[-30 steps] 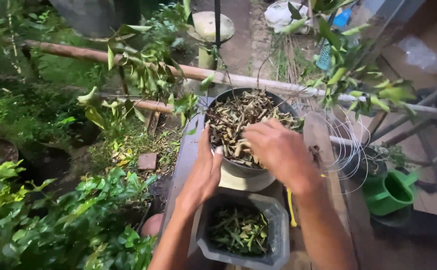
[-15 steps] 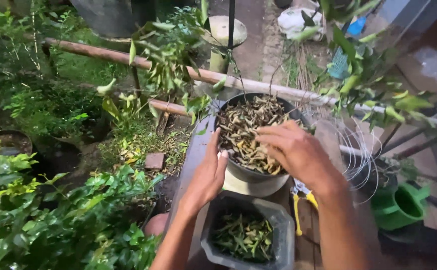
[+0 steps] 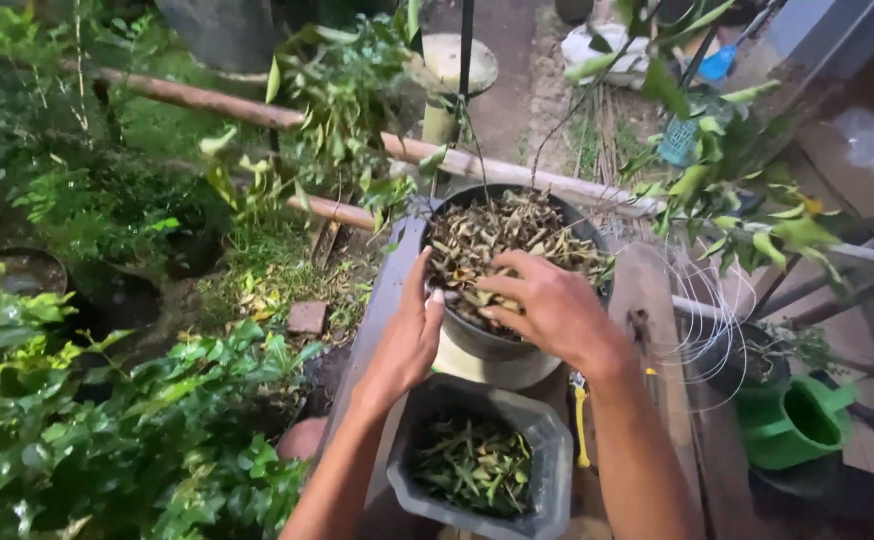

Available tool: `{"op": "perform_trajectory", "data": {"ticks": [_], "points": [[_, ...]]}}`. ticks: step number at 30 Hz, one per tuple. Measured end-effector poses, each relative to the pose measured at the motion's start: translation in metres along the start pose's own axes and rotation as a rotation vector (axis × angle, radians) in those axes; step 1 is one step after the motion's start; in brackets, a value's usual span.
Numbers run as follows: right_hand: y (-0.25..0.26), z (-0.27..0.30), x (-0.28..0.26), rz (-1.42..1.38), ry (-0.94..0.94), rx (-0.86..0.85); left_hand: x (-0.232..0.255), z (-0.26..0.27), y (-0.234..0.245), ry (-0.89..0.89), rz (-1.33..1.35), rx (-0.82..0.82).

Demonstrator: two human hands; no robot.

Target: Removing dead, dried leaves and stems from a potted plant by hand and placing them into a separate container.

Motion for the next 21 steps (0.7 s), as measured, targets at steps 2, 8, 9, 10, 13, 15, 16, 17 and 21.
{"op": "perform_trajectory", "data": {"ticks": [2, 8, 9, 10, 13, 15, 16, 17, 21], "points": [[0.010, 0.004, 0.014, 0.041, -0.049, 0.060, -0.004, -0.002, 0.000, -0.006, -0.012, -0.004], [0.033, 0.011, 0.018, 0.172, -0.151, 0.154, -0.005, -0.005, 0.001, 0.006, -0.016, -0.037], [0.035, 0.012, 0.015, 0.185, -0.143, 0.152, -0.003, -0.006, 0.002, 0.015, -0.007, -0.047], [0.042, 0.013, 0.010, 0.190, -0.159, 0.152, -0.003, -0.004, 0.001, 0.012, -0.006, -0.064], [0.060, 0.014, -0.001, 0.104, -0.240, 0.119, 0.000, -0.005, 0.004, 0.026, 0.031, -0.073], [0.053, 0.019, -0.011, 0.112, -0.273, -0.069, 0.002, -0.005, 0.005, 0.027, 0.019, -0.077], [0.050, 0.013, -0.013, 0.119, -0.288, -0.068, 0.002, -0.006, 0.003, 0.023, 0.024, -0.092], [0.043, 0.007, -0.015, 0.098, -0.295, -0.105, 0.002, -0.007, 0.002, 0.010, 0.006, -0.081], [0.019, -0.010, -0.022, 0.120, -0.203, -0.149, 0.003, -0.008, 0.003, -0.006, 0.010, -0.058]]}}
Point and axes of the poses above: each hand's wrist, its own z-axis away from the middle knuckle, its own y-axis out of the back of the hand, x = y × z, the point moved 9 cm from there along -z, towards the middle knuckle, and after that the axes turned 13 degrees about x, right-handed, at the moved point
